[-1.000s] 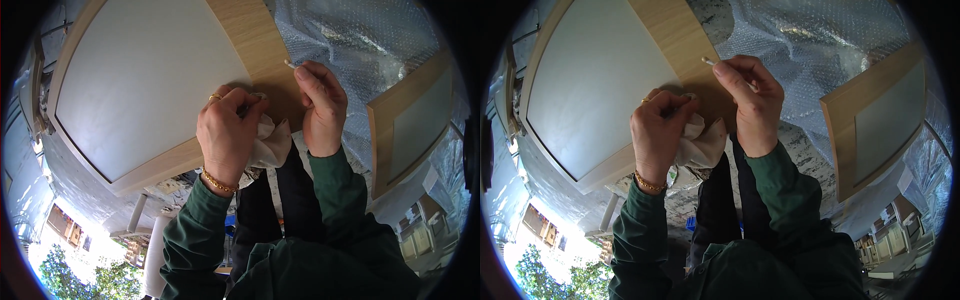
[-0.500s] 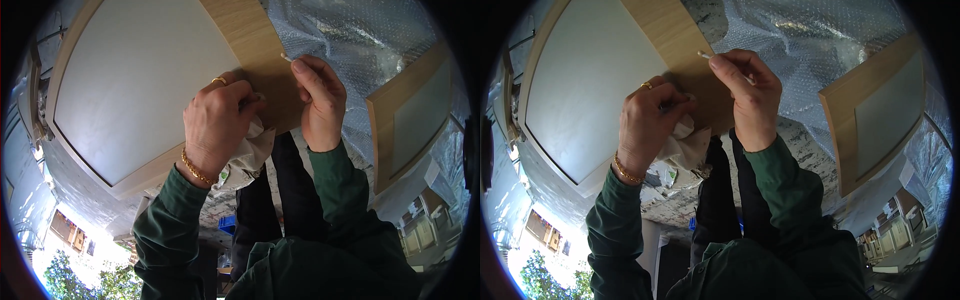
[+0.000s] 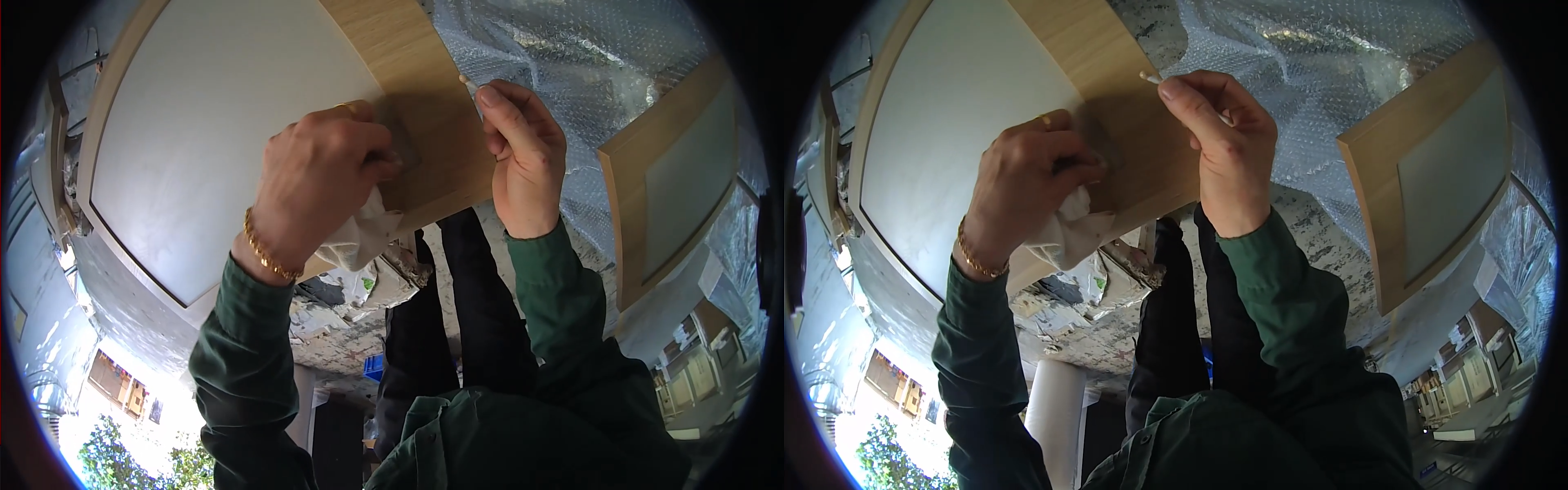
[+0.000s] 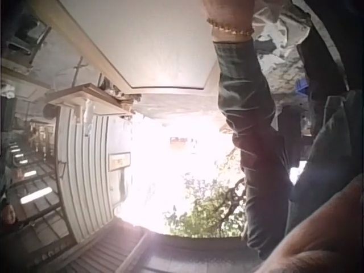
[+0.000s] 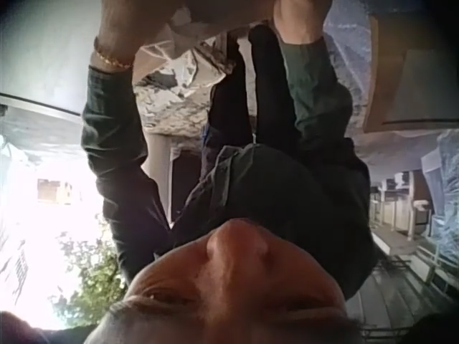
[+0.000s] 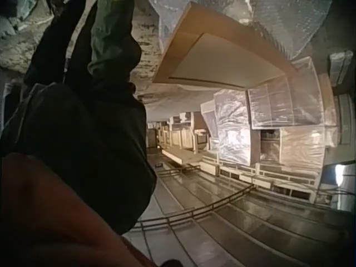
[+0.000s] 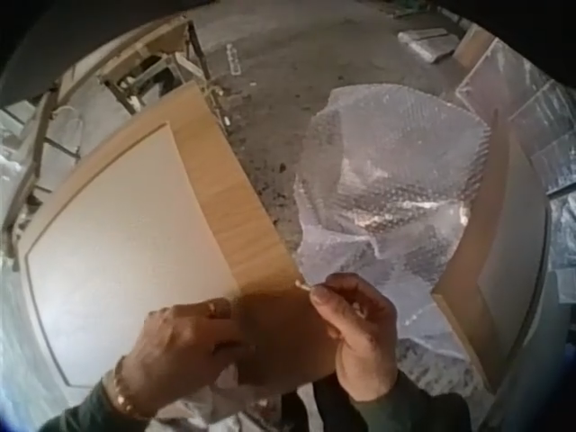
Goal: Applying liquid with a cotton swab and wiping wooden frame edges with a cloth.
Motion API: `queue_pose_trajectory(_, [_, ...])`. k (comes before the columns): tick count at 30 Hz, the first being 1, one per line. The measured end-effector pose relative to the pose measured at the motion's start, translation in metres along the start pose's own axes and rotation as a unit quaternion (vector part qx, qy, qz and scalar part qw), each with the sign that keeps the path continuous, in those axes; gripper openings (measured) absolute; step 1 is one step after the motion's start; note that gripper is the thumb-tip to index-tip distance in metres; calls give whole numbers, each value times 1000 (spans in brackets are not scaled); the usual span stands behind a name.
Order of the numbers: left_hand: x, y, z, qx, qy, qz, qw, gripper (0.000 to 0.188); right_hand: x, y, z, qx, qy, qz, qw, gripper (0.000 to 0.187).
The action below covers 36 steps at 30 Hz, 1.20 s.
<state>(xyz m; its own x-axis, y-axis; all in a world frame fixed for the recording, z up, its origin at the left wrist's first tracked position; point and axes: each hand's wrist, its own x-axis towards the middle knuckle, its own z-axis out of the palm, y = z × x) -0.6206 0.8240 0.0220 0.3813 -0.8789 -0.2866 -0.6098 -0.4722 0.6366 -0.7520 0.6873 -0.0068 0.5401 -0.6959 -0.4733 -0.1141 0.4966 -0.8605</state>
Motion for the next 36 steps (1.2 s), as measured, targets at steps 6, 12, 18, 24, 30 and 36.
queue_pose_trajectory(6, [-38, 22, 13, -80, 181, -103, 975, 8, -2, 0, 3, 35, 19, 17, 999, 15])
queue_pose_trajectory(12, [-59, 54, 69, -37, 301, -162, 939, 9, -2, -3, 5, 29, 31, 10, 999, 13])
queue_pose_trajectory(18, [-38, 61, 81, -12, 328, -113, 938, 25, -2, -1, 11, 11, 45, 4, 999, 13])
queue_pose_trajectory(24, [-33, 61, 78, 46, 223, -111, 967, 40, -2, -1, 11, 6, 58, 1, 998, 13])
queue_pose_trajectory(30, [-49, 55, 67, 83, 181, -91, 976, 42, -3, -1, 13, 14, 50, -3, 999, 12])
queue_pose_trajectory(36, [-75, 39, 67, 109, 165, -71, 978, 43, -5, 0, 12, 19, 45, 0, 999, 12])
